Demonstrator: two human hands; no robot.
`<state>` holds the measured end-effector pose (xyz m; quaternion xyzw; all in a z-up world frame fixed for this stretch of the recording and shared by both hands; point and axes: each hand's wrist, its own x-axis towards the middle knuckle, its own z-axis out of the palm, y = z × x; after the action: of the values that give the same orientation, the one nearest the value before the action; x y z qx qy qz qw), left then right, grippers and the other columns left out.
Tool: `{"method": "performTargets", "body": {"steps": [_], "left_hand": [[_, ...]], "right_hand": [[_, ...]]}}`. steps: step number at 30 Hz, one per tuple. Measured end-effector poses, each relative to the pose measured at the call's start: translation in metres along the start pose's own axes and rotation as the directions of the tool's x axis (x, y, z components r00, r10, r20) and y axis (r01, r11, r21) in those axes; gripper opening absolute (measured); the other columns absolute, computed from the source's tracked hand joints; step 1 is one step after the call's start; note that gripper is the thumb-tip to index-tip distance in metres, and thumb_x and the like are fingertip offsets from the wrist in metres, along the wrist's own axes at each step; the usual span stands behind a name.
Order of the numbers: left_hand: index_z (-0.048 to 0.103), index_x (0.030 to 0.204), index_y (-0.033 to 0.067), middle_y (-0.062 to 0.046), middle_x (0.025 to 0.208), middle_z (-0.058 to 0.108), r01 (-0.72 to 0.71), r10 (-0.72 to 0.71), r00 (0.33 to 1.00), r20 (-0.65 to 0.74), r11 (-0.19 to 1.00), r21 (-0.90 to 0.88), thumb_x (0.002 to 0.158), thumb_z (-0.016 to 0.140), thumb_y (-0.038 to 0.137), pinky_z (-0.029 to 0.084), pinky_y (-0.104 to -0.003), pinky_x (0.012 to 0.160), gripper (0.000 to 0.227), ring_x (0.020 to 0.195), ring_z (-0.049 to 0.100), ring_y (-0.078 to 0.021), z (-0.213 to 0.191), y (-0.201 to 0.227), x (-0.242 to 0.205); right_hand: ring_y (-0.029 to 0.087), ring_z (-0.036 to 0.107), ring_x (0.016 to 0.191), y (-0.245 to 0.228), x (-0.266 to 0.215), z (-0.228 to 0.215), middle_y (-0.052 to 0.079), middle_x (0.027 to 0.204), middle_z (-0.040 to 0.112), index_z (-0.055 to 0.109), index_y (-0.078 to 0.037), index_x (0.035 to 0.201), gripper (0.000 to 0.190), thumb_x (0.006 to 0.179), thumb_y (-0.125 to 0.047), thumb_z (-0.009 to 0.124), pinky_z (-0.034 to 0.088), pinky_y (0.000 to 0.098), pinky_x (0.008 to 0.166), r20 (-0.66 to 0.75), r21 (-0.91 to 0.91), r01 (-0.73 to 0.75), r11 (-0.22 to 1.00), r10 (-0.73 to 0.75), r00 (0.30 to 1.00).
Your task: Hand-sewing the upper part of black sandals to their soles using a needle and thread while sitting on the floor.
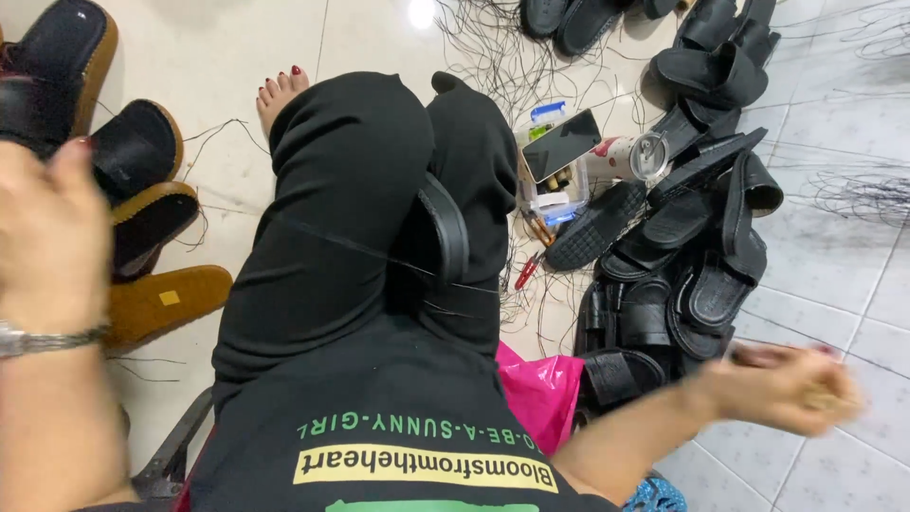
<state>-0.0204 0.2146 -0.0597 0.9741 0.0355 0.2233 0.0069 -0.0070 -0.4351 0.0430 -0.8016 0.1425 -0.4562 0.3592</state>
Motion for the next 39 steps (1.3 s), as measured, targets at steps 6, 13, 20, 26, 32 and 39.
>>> {"method": "performTargets", "body": {"steps": [6,13,20,26,32,39], "left_hand": [[0.066,0.117,-0.0137,-0.024,0.109,0.063,0.05,0.02,0.988,0.151,0.894,-0.446,0.099,0.086,-0.004,0.05,-0.045,0.086,0.028,0.094,0.059,-0.0364,-0.076,0.128,0.057],[0.047,0.067,0.0096,-0.006,0.058,0.047,0.889,0.532,0.225,0.816,0.23,-0.395,0.104,0.054,0.041,0.036,-0.034,0.043,0.049,0.05,0.046,-0.024,-0.089,0.193,0.063],[0.037,0.071,0.0181,0.012,0.052,0.021,0.597,0.619,0.151,0.771,-0.679,0.428,0.106,0.054,0.014,0.015,-0.015,0.029,0.039,0.026,0.027,-0.0007,-0.042,0.227,0.041],[0.064,0.092,0.0034,0.012,0.048,0.024,0.594,0.46,0.128,0.879,-0.745,0.304,0.101,0.061,0.017,0.016,-0.017,0.03,0.017,0.026,0.028,-0.002,-0.025,0.243,0.036],[0.062,0.112,-0.001,-0.026,0.104,0.075,0.88,0.622,0.089,0.778,-0.414,0.23,0.103,0.053,0.026,0.018,-0.013,0.027,0.03,0.03,0.034,-0.0016,-0.056,0.21,0.027],[0.068,0.074,0.0099,0.001,0.058,0.064,0.772,0.34,0.635,0.693,-0.241,-0.589,0.097,0.052,0.014,0.026,-0.014,0.024,0.028,0.031,0.041,0.0007,-0.004,-0.01,-0.001]], "right_hand": [[0.04,0.066,0.096,-0.036,0.001,0.042,0.025,0.117,0.053,0.044,0.009,0.138,0.051,0.094,0.032,0.051,0.059,0.0455,0.087,0.25,-0.134,0.31,0.941,-0.271,0.929],[0.027,0.07,0.076,-0.13,-0.131,0.099,0.004,0.086,0.074,0.076,-0.013,0.102,0.024,0.079,-0.016,0.084,0.056,0.0355,0.072,0.921,0.142,-0.164,0.976,-0.07,0.384],[0.01,0.047,0.052,-0.108,-0.161,0.104,0.001,0.056,0.059,0.076,-0.004,0.076,0.008,0.083,-0.007,0.08,0.045,0.0237,0.053,0.879,0.121,-0.546,0.829,0.167,0.447],[0.002,0.041,0.046,-0.116,-0.179,0.117,-0.002,0.046,0.049,0.072,0.0,0.073,0.013,0.085,0.0,0.078,0.034,0.017,0.045,0.783,0.256,-0.6,0.758,0.2,0.588],[0.046,0.07,0.074,-0.223,-0.084,0.094,0.024,0.085,0.069,0.065,0.004,0.108,0.022,0.101,-0.015,0.057,0.056,0.0538,0.061,0.881,0.419,-0.279,0.864,-0.461,-0.105],[0.019,0.066,0.067,-0.182,-0.048,0.089,0.006,0.099,0.071,0.06,-0.007,0.133,0.048,0.086,-0.009,0.069,0.051,0.0306,0.057,0.905,0.426,0.204,0.881,-0.41,-0.116]]}}
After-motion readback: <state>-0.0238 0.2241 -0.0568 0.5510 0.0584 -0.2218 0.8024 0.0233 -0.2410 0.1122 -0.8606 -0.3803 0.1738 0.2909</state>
